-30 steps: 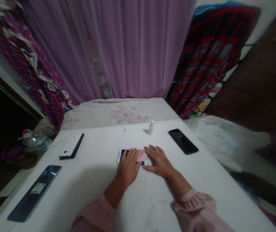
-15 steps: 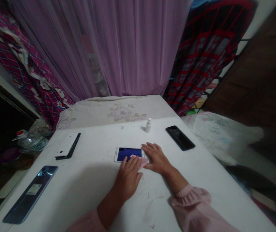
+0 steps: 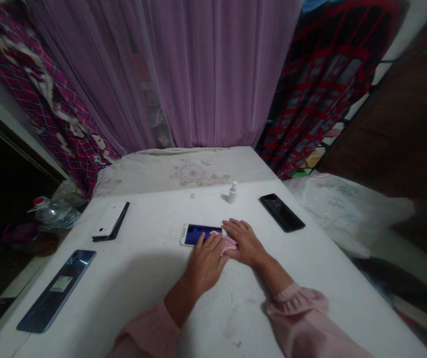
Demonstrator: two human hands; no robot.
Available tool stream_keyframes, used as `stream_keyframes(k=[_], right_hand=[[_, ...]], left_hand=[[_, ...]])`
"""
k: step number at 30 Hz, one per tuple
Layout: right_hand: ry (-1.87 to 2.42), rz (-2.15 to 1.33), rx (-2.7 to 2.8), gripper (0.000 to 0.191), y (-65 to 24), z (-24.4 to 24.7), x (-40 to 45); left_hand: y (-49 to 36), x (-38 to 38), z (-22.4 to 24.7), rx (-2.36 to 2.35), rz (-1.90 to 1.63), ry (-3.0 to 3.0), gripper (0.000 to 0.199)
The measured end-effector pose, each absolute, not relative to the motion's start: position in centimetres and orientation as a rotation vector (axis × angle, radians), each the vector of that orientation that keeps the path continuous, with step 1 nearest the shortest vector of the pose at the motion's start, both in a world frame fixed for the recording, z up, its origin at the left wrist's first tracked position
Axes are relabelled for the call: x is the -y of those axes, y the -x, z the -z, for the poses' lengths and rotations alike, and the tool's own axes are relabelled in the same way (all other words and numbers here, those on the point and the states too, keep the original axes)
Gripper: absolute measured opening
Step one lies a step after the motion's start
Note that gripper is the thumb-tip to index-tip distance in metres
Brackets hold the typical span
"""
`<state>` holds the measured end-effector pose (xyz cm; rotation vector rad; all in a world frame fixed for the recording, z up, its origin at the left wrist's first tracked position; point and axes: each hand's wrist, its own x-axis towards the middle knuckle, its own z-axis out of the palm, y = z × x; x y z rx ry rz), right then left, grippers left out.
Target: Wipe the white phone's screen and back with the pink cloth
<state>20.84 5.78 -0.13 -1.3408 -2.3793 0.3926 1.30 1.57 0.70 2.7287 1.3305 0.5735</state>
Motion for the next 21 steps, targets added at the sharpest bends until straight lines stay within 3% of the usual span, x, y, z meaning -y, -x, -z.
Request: stream_keyframes(k=[8, 21], right_hand=[[1.373, -0.420, 2.395, 0.075, -20.8, -0.2, -5.7], [1.427, -0.453, 2.382, 0.081, -20.6, -0.4, -5.6]], left_hand=[[2.5, 1.6, -0.4, -1.366, -0.478, -2.792, 0.047], [7.0, 1.3, 0.9, -1.695, -0.605, -2.800, 0.044]])
